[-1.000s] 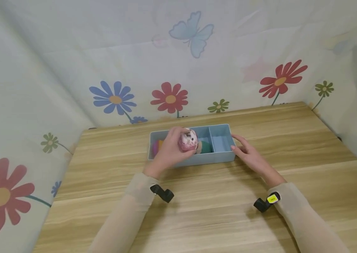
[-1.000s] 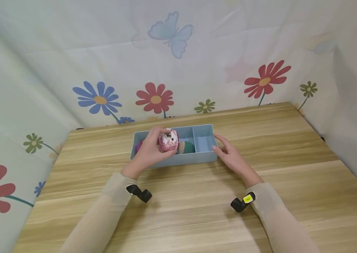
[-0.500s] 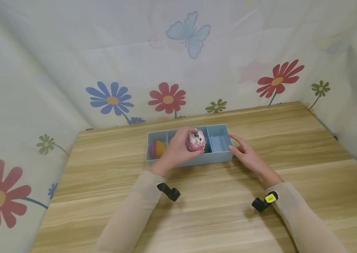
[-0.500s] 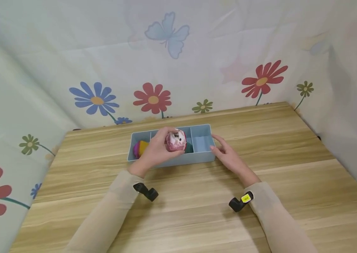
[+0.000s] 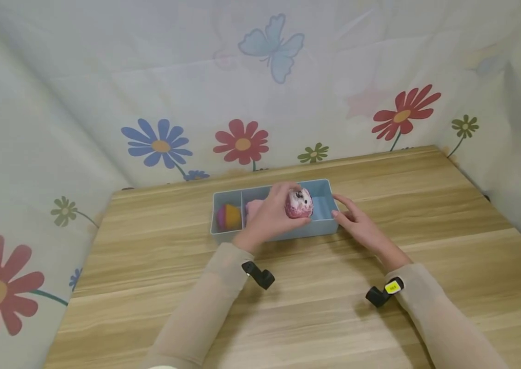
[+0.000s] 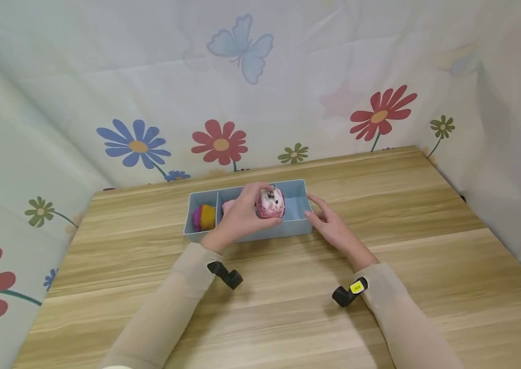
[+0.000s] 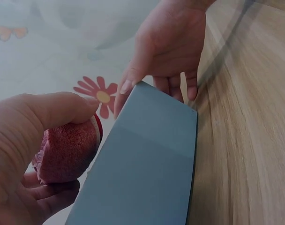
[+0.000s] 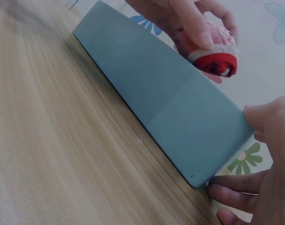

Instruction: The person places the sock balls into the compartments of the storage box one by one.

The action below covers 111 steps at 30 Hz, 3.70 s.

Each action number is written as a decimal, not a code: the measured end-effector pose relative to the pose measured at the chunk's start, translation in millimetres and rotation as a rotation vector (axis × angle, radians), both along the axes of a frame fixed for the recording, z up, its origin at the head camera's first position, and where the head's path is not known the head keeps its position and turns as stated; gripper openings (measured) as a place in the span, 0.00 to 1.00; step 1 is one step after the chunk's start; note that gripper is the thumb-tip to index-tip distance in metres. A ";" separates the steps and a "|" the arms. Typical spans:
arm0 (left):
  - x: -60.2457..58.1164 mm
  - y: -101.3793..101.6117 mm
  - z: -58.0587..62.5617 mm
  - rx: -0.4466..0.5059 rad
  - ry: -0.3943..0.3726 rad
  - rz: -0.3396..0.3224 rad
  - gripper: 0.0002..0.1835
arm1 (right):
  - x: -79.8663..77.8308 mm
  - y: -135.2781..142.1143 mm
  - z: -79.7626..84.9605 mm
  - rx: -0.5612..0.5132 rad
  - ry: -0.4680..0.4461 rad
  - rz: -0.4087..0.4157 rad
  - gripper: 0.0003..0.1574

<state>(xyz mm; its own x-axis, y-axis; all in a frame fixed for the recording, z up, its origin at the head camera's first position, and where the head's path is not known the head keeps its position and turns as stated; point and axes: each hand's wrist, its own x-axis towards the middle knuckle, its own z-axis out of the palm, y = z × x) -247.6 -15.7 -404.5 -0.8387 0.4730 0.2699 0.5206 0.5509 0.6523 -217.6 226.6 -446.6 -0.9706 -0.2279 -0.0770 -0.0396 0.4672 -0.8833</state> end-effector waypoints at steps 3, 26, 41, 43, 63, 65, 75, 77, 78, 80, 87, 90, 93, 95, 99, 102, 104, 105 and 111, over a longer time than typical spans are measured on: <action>-2.8 5.2 -2.4 0.011 -0.023 -0.029 0.42 | -0.5 0.1 -0.4 -0.010 0.004 0.003 0.38; -11.7 41.8 -5.3 0.014 -0.119 -0.068 0.35 | 2.9 -1.1 8.9 -0.081 -0.026 0.033 0.37; -26.8 53.4 -9.0 -0.097 -0.082 -0.044 0.31 | -2.4 1.3 -3.8 -0.089 -0.006 0.040 0.37; -28.3 54.3 -9.1 -0.116 -0.080 -0.043 0.31 | -2.4 1.4 -4.2 -0.090 -0.011 0.038 0.37; -28.3 44.1 -2.4 -0.469 0.058 -0.078 0.24 | 2.3 -8.5 9.8 -0.077 -0.016 0.058 0.36; -25.8 39.2 -1.0 -0.431 0.054 -0.066 0.24 | 7.0 -11.8 19.5 -0.076 -0.023 0.054 0.36; -8.8 0.3 1.6 -0.294 0.039 0.016 0.23 | 3.1 -6.2 8.2 -0.068 -0.009 0.031 0.36; -6.0 -10.0 -1.7 -0.282 0.061 0.034 0.23 | 1.9 -4.5 4.2 -0.053 -0.002 0.025 0.37; -4.3 -15.1 -3.0 -0.274 0.067 0.044 0.23 | 1.6 -4.1 3.1 -0.049 -0.001 0.023 0.37; -0.6 -25.5 -5.7 -0.256 0.074 0.067 0.22 | 1.2 -3.6 2.0 -0.045 0.003 0.022 0.37; 11.8 -56.6 -10.0 -0.196 0.003 0.155 0.23 | 1.6 -1.3 2.3 -0.023 0.006 0.016 0.37; 16.6 -68.9 -10.9 -0.196 0.001 0.188 0.23 | 1.7 -1.4 2.4 -0.009 0.001 0.021 0.38; 19.3 -78.7 -12.2 -0.185 0.033 0.210 0.22 | 0.9 -0.1 2.0 -0.002 -0.011 0.026 0.38; 20.4 -85.0 -13.2 -0.166 0.064 0.220 0.21 | 0.1 0.3 1.6 -0.004 -0.012 0.030 0.38; 20.7 -97.4 -14.9 -0.120 0.121 0.219 0.19 | -2.6 0.5 1.2 -0.008 -0.002 0.033 0.38; 22.4 -106.9 -15.2 -0.098 0.112 0.223 0.20 | -3.7 -0.1 1.8 -0.001 0.007 0.032 0.38; 24.8 -113.0 -15.0 -0.089 0.084 0.235 0.20 | -2.7 -0.1 1.7 0.008 0.012 0.027 0.38; 26.0 -116.0 -14.8 -0.088 0.073 0.241 0.21 | -2.1 0.2 1.5 0.015 0.015 0.026 0.38; 32.9 -134.4 -8.9 -0.104 0.053 0.271 0.25 | 4.7 11.9 -1.2 0.070 0.080 0.016 0.37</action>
